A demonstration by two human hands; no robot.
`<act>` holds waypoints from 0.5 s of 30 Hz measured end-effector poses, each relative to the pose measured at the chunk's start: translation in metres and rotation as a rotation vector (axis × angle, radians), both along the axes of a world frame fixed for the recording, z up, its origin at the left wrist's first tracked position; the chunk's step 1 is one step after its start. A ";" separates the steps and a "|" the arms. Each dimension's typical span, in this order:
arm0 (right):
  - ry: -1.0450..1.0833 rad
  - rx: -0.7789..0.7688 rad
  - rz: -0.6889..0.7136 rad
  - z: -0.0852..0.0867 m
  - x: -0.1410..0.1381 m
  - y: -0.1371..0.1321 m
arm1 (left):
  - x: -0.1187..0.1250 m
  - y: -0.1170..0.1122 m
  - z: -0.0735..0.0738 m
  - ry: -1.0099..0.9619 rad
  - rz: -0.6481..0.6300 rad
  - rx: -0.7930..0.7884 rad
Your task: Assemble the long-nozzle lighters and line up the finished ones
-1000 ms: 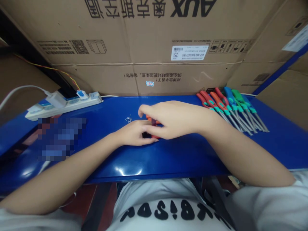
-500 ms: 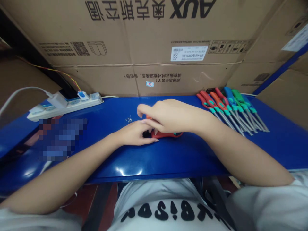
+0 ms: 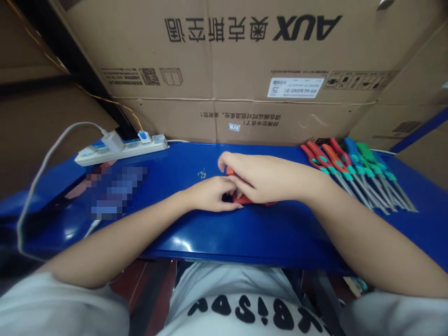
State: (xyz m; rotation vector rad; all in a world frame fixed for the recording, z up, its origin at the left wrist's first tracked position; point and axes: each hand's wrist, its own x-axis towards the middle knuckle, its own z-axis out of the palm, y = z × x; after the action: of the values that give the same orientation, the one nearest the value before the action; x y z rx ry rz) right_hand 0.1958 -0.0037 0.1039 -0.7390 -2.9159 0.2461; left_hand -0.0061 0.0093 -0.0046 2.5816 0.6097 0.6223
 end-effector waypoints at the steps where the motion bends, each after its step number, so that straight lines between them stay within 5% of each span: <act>1: -0.010 0.023 -0.016 0.000 -0.001 0.000 | 0.000 0.000 0.000 -0.006 -0.001 0.001; 5: -0.077 0.159 -0.065 -0.002 -0.004 0.001 | 0.001 -0.001 0.001 0.013 0.027 -0.008; 11: 0.012 0.028 0.005 -0.001 -0.001 0.002 | 0.000 0.000 -0.002 -0.025 0.003 0.014; 15: -0.048 0.076 -0.050 0.001 -0.001 0.001 | 0.000 0.001 -0.003 0.005 0.022 -0.016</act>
State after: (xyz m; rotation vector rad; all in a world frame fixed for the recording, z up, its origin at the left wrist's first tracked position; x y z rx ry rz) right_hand 0.1951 -0.0031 0.1051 -0.8158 -2.9285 0.1133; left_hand -0.0066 0.0104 -0.0072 2.5655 0.6425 0.6157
